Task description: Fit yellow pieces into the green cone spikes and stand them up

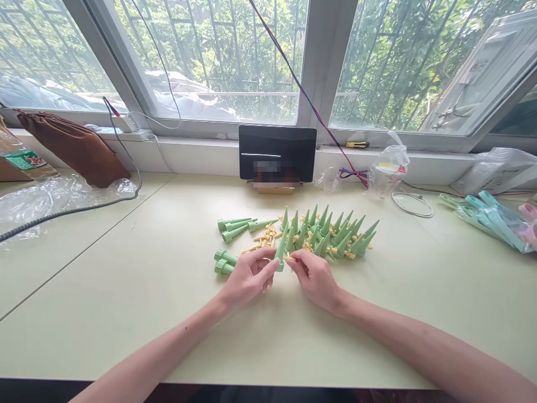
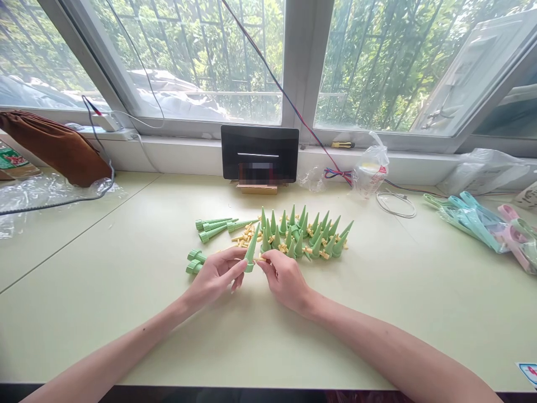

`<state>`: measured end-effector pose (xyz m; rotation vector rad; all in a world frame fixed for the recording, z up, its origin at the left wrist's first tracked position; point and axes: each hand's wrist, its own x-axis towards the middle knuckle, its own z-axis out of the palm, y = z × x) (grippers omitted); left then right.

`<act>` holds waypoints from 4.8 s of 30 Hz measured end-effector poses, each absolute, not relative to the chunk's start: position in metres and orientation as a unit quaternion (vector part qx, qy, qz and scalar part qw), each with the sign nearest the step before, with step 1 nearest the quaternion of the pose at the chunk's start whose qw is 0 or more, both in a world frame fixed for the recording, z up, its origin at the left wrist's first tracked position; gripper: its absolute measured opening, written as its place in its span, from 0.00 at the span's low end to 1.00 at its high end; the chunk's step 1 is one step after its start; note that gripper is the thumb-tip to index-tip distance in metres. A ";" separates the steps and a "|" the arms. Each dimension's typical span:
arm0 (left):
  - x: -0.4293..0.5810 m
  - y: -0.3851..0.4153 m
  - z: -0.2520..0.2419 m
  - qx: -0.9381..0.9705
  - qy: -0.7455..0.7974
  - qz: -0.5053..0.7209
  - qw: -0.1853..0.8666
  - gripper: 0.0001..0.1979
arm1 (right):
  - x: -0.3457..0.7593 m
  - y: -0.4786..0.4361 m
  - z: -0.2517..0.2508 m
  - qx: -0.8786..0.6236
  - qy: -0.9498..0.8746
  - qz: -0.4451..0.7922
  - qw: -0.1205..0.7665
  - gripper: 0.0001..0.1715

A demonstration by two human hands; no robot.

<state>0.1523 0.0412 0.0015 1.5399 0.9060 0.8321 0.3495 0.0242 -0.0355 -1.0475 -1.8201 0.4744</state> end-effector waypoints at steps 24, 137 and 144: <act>0.153 0.041 -0.004 0.700 0.366 0.390 0.473 0.16 | 0.352 0.024 -0.037 -0.406 -0.774 0.208 0.439 0.20; 0.156 0.041 0.011 0.632 0.331 0.361 0.600 0.16 | 0.351 0.022 -0.033 -0.411 -0.803 0.092 0.422 0.17; 0.155 0.042 0.006 0.632 0.319 0.351 0.613 0.15 | 0.352 0.021 -0.033 -0.400 -0.814 0.113 0.406 0.18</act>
